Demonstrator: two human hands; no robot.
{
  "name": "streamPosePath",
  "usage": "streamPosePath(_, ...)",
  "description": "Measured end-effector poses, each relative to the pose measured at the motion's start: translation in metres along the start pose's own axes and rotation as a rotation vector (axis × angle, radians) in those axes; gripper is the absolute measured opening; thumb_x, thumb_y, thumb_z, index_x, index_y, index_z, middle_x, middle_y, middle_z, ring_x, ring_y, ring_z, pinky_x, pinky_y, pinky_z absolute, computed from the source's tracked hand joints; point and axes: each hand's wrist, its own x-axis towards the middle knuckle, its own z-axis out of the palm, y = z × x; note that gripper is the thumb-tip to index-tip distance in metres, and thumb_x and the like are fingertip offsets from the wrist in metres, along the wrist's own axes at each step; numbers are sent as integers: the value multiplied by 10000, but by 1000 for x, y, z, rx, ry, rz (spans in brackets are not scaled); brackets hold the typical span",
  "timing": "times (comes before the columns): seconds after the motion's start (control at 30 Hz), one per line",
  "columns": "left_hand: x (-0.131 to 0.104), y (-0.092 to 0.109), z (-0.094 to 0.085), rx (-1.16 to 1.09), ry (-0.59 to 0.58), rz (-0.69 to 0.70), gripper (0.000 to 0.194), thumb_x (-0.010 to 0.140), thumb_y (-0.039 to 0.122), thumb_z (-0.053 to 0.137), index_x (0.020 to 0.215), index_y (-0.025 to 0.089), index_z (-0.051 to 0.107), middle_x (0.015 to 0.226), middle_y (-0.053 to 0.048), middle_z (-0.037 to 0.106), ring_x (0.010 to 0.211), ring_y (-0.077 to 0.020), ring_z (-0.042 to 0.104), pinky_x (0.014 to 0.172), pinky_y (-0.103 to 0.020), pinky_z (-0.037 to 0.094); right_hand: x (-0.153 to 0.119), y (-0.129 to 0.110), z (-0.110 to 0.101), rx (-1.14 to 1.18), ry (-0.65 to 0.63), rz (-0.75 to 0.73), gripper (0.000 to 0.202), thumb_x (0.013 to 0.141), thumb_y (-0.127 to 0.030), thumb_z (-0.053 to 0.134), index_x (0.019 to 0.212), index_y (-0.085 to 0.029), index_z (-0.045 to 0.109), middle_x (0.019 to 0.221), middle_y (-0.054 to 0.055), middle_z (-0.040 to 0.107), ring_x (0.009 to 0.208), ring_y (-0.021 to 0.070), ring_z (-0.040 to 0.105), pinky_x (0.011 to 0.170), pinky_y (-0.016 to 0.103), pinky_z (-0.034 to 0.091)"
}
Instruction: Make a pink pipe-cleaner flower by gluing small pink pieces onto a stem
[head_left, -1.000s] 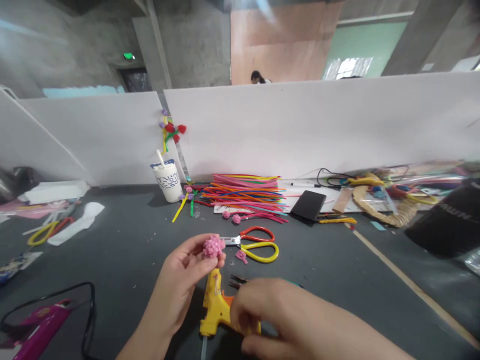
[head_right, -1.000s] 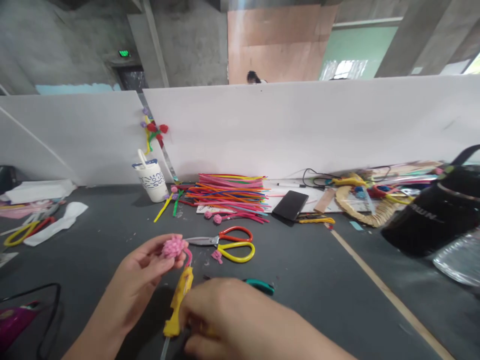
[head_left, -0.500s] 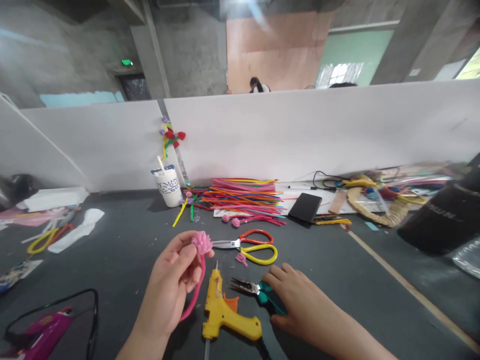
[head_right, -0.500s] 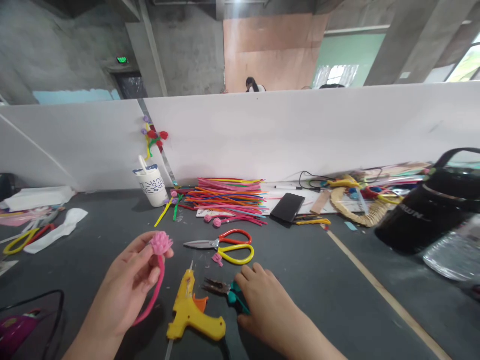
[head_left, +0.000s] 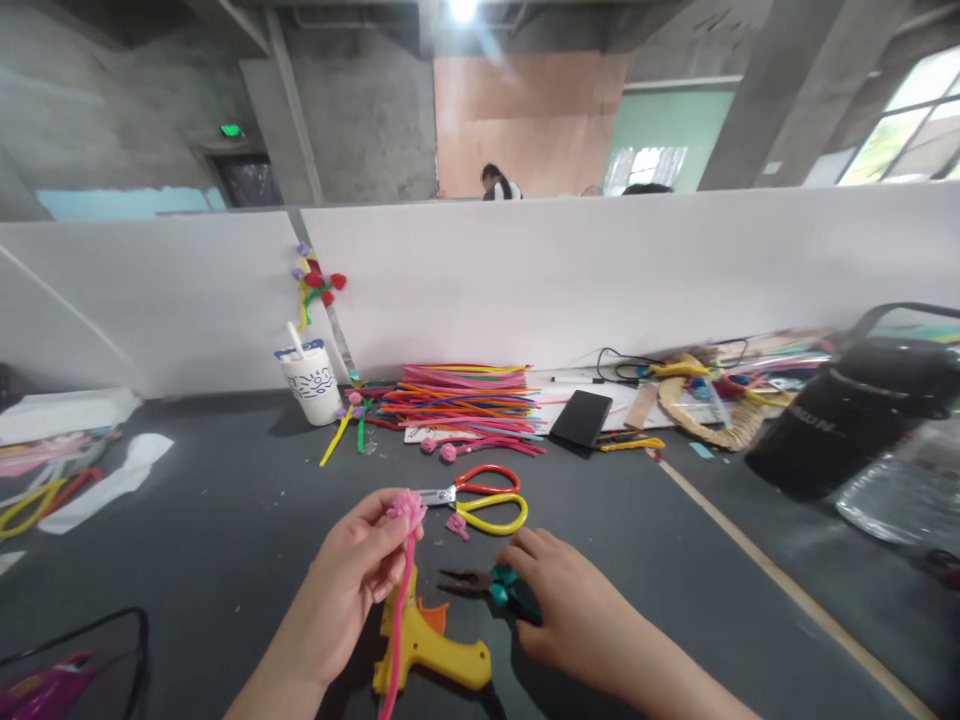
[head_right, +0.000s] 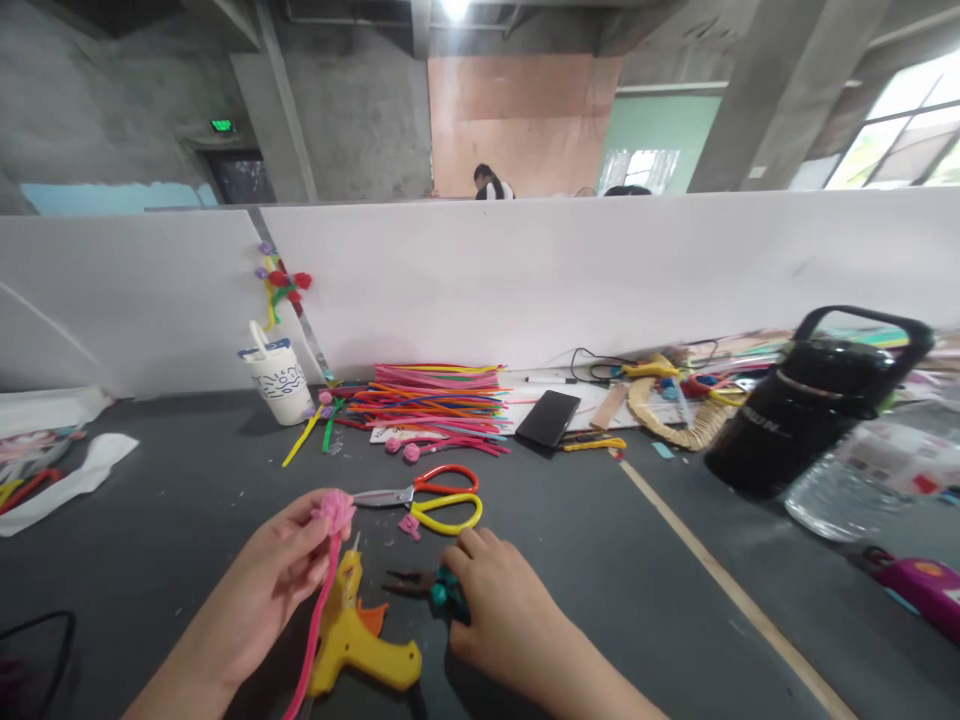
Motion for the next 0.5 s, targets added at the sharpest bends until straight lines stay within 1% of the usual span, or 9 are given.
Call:
streamPosePath(0.07, 1, -3, -1, 2, 21, 0, 206, 781, 379, 744, 853, 197, 682, 683, 39, 555, 489, -33, 403, 435, -138, 278, 9, 11, -14, 25, 23, 64, 294, 644, -232, 753, 933, -224, 705, 1063, 41, 673, 1013, 234, 595, 877, 311, 443)
streamPosePath(0.1, 2, -4, -2, -7, 31, -3, 209, 773, 381, 750, 862, 203, 685, 660, 47, 540, 489, -35, 401, 438, -138, 283, 17, 21, -24, 27, 62, 132, 214, 726, -293, 726, 926, -219, 703, 1020, 39, 683, 949, 212, 617, 839, 305, 465)
streamPosePath(0.13, 2, -5, -3, -4, 29, -15, 212, 765, 379, 758, 865, 205, 689, 647, 51, 533, 488, -37, 402, 438, -136, 287, 26, 33, -37, 18, 132, 232, 187, 847, -331, 630, 957, -194, 693, 968, 54, 687, 897, 203, 626, 823, 326, 479)
streamPosePath(0.17, 2, -5, -4, -4, 33, -22, 221, 752, 381, 768, 862, 205, 693, 634, 54, 525, 485, -38, 400, 438, -135, 290, 37, 48, -51, 6, 211, 346, 246, 936, -354, 530, 1010, -168, 673, 957, 71, 682, 883, 204, 633, 818, 357, 495)
streamPosePath(0.2, 2, -6, -4, -4, 42, -27, 236, 736, 388, 780, 858, 204, 696, 628, 55, 525, 482, -39, 399, 436, -134, 294, 48, 64, -64, -8, 290, 456, 275, 967, -363, 506, 1087, -156, 641, 1030, 80, 667, 928, 210, 632, 840, 392, 505)
streamPosePath(0.23, 2, -6, -5, -3, 51, -34, 251, 718, 392, 793, 857, 205, 700, 624, 54, 529, 481, -42, 399, 434, -136, 300, 58, 80, -76, -16, 355, 559, 289, 958, -362, 553, 1158, -158, 600, 1130, 77, 637, 974, 215, 632, 851, 426, 519)
streamPosePath(0.3, 2, -5, -6, -8, 72, -50, 294, 675, 401, 819, 873, 214, 706, 614, 53, 533, 479, -55, 400, 427, -146, 310, 76, 109, -94, -4, 448, 705, 324, 944, -328, 593, 1219, -159, 573, 1222, 93, 602, 1027, 231, 627, 861, 439, 536)
streamPosePath(0.4, 1, -3, -5, -20, 100, -72, 361, 626, 433, 839, 893, 226, 711, 587, 56, 519, 476, -70, 395, 417, -158, 315, 93, 133, -101, 66, 548, 785, 333, 940, -316, 601, 1231, -159, 568, 1241, 98, 594, 1039, 235, 625, 864, 440, 539)
streamPosePath(0.5, 1, -1, -5, -8, 121, -90, 368, 606, 449, 844, 852, 208, 715, 592, 47, 533, 480, -69, 397, 425, -156, 335, 102, 139, -96, 179, 643, 716, 320, 942, -318, 598, 1221, -164, 576, 1232, 94, 600, 1028, 230, 629, 857, 430, 543)
